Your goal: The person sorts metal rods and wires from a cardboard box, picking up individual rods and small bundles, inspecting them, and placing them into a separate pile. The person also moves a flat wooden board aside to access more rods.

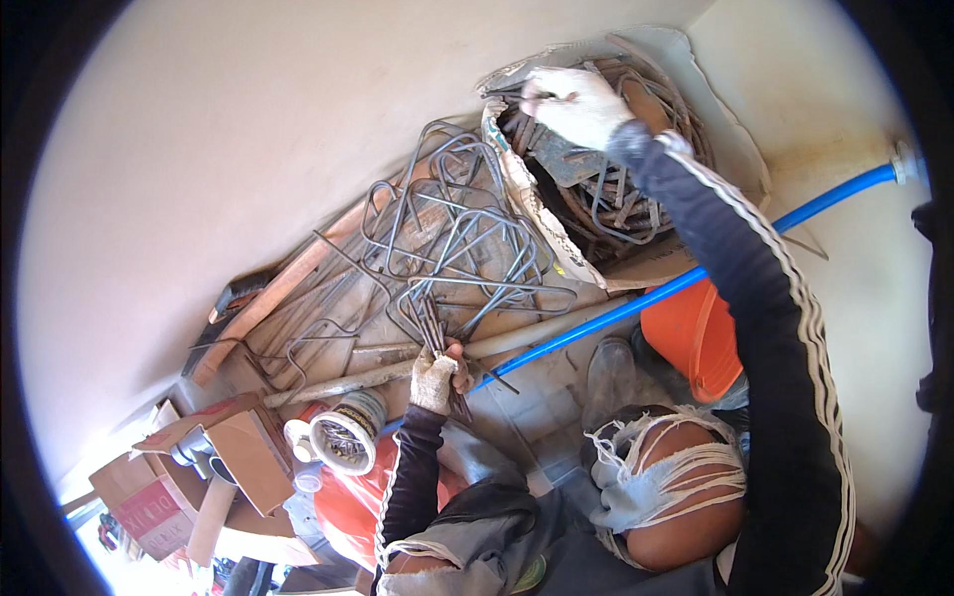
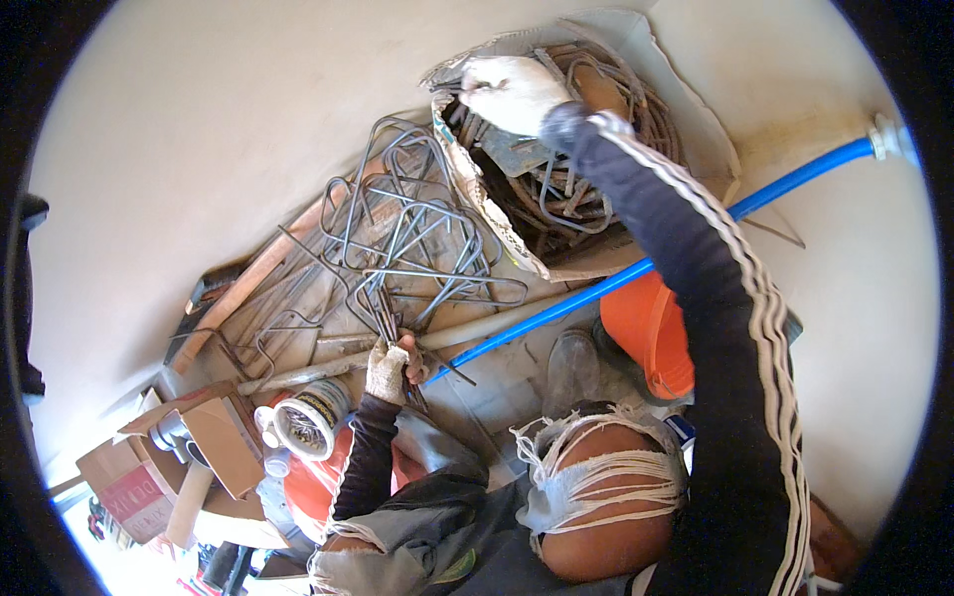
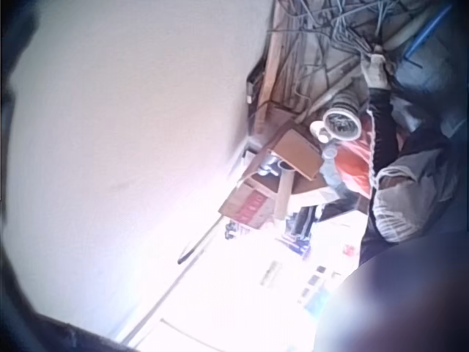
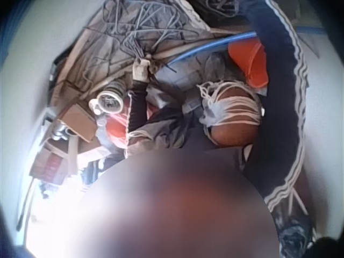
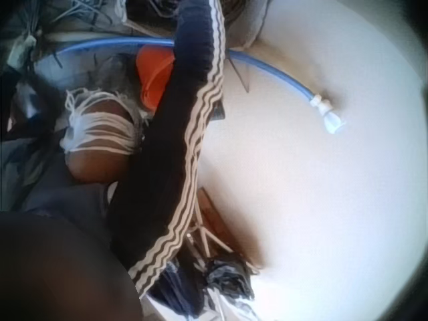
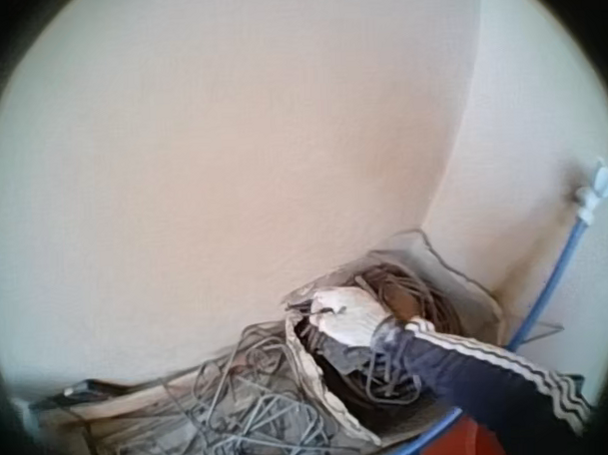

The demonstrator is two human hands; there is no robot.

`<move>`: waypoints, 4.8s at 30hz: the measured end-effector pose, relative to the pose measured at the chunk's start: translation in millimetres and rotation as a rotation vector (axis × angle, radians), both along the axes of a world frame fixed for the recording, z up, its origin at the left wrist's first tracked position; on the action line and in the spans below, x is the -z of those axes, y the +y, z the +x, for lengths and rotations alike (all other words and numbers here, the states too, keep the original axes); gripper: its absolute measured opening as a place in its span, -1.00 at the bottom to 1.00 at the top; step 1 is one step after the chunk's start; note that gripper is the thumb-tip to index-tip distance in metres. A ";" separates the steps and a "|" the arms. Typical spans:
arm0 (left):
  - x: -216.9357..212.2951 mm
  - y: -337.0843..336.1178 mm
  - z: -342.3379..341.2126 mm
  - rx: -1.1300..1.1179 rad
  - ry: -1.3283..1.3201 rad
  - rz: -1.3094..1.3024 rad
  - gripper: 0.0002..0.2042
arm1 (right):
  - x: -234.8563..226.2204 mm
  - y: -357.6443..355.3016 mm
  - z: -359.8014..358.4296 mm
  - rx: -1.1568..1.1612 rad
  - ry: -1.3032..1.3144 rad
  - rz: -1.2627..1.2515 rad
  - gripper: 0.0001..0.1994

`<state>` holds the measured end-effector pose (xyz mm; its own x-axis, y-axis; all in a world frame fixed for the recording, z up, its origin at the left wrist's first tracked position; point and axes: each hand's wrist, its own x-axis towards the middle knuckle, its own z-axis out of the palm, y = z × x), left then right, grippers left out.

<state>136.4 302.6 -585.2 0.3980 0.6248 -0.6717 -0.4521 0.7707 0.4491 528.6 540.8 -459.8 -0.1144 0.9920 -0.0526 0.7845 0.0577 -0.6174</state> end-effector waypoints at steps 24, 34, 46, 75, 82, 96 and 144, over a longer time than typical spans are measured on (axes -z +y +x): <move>7.5 0.3 -5.5 0.064 -0.005 -0.004 -0.74 | 27.6 7.6 -41.1 0.276 -0.622 0.283 -0.58; 7.0 -1.9 -5.7 0.027 -0.049 0.000 -0.70 | -3.2 -16.7 -23.9 -0.158 -0.664 0.376 -0.77; 3.8 0.5 -4.2 0.037 -0.039 0.001 -0.70 | -52.4 -38.1 20.2 -0.467 -0.340 -0.210 -0.80; 1.1 1.8 -4.8 0.072 -0.002 -0.006 -0.70 | -4.1 34.6 45.2 -0.236 -0.813 0.031 -0.68; 9.5 -0.5 -7.7 0.061 -0.081 0.015 -0.73 | -31.7 8.0 62.0 -0.526 -0.506 0.142 -0.89; 8.8 -0.7 -9.2 0.061 -0.025 -0.023 -0.72 | -49.3 -90.2 40.3 -0.581 -0.675 0.126 -0.86; 18.2 -21.8 6.9 -0.076 -0.207 0.026 -0.78 | -43.3 -35.9 140.5 0.424 -0.626 -0.238 -0.53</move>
<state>143.3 280.8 -603.4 0.4770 0.6739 -0.5642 -0.5927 0.7206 0.3597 669.1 504.9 -416.6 0.3914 0.8986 -0.1984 0.9157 -0.4016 -0.0123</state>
